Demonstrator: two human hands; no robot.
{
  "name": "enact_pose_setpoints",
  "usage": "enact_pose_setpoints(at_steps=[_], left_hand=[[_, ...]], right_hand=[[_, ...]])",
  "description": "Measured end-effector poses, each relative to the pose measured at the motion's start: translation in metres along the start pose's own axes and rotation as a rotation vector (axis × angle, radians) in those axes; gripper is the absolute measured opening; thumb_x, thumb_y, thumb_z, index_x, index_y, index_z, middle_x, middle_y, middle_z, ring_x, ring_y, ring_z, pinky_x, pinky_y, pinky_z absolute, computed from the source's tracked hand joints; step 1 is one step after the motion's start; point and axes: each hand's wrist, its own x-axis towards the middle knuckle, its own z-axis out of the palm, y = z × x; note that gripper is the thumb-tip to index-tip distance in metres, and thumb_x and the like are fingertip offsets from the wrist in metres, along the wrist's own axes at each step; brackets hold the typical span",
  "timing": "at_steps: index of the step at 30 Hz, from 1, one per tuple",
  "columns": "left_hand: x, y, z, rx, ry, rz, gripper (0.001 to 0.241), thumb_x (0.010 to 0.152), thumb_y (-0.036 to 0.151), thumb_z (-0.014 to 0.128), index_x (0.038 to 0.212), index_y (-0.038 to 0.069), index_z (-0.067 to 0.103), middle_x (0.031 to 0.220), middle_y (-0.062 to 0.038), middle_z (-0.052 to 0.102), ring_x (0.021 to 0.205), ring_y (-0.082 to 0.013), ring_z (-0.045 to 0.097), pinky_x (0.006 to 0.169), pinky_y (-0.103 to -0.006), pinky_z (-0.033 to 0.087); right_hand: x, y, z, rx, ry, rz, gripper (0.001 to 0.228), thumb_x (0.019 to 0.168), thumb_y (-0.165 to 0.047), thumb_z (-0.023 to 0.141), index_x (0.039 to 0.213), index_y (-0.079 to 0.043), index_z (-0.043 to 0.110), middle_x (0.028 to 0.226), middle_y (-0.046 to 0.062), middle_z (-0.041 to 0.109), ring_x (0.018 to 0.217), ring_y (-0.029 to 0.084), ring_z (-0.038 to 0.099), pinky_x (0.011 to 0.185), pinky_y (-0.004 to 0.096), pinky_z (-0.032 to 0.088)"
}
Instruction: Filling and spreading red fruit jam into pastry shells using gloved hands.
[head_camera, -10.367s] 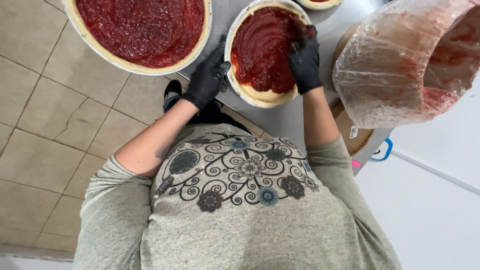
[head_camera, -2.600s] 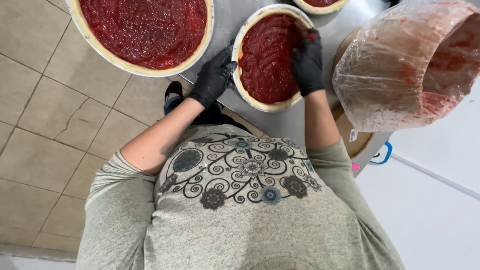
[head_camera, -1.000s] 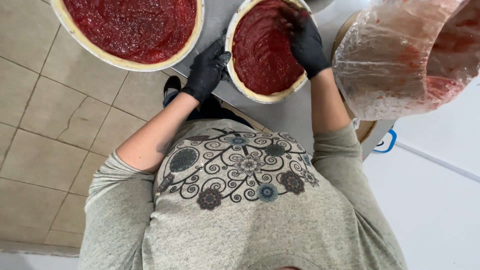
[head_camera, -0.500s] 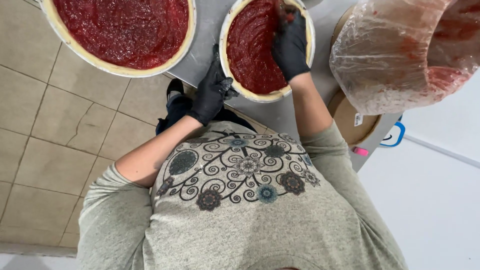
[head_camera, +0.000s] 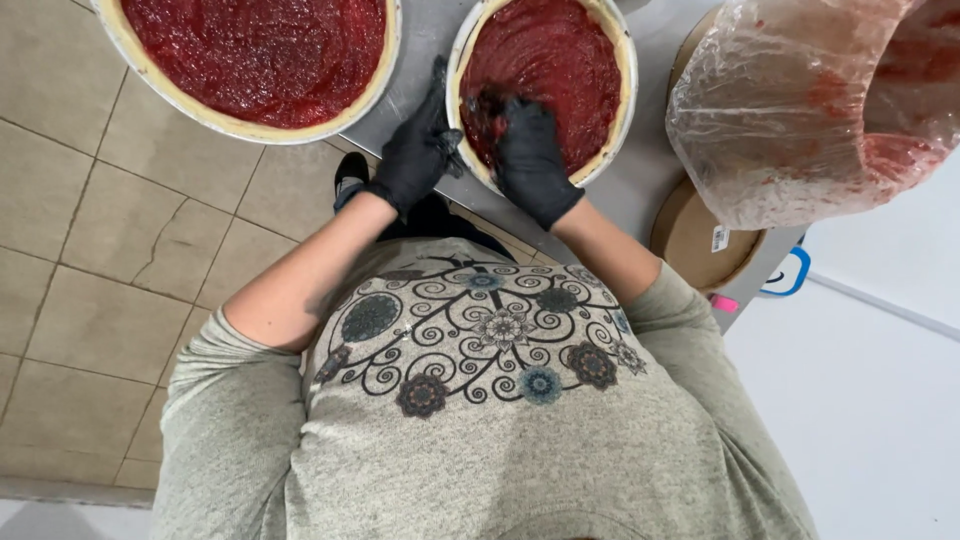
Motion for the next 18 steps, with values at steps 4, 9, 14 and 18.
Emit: enact_pose_setpoints(at_steps=[4, 9, 14, 18], left_hand=[[0.018, 0.018, -0.012, -0.063, -0.030, -0.168, 0.082, 0.105, -0.007, 0.052, 0.167, 0.029, 0.012, 0.163, -0.012, 0.049, 0.096, -0.0108, 0.069, 0.072, -0.0267, 0.062], [0.017, -0.005, -0.014, -0.153, 0.073, -0.036, 0.074, 0.110, -0.008, 0.057, 0.168, 0.028, 0.027, 0.166, -0.012, 0.053, 0.087, -0.0078, 0.056, 0.072, -0.0254, 0.056], [-0.013, 0.007, -0.003, -0.259, 0.158, -0.300, 0.076, 0.104, -0.008, 0.047, 0.169, 0.027, 0.031, 0.111, -0.014, 0.068, 0.075, -0.0063, 0.060, 0.062, -0.0199, 0.048], [-0.012, -0.023, 0.016, -0.338, 0.165, -0.272, 0.060, 0.107, -0.002, 0.052, 0.161, 0.019, 0.037, 0.127, -0.002, 0.071, 0.076, -0.0064, 0.065, 0.061, -0.0208, 0.052]], right_hand=[[-0.023, 0.009, -0.024, 0.076, -0.117, -0.086, 0.047, 0.084, -0.001, 0.067, 0.130, 0.005, 0.061, 0.115, 0.029, 0.066, 0.104, 0.047, 0.061, 0.089, 0.055, 0.050], [-0.047, 0.043, -0.048, 0.291, -0.364, 0.164, 0.035, 0.095, 0.006, 0.051, 0.123, -0.004, 0.068, 0.111, 0.021, 0.072, 0.099, 0.037, 0.070, 0.089, 0.049, 0.056], [-0.015, 0.034, -0.078, 0.216, -0.273, -0.149, 0.041, 0.078, 0.012, 0.056, 0.115, -0.001, 0.070, 0.107, 0.023, 0.072, 0.099, 0.042, 0.065, 0.089, 0.049, 0.053], [0.011, 0.042, -0.035, 0.166, -0.267, -0.205, 0.025, 0.088, 0.004, 0.069, 0.112, 0.002, 0.067, 0.104, 0.025, 0.067, 0.097, 0.044, 0.063, 0.085, 0.050, 0.051]])
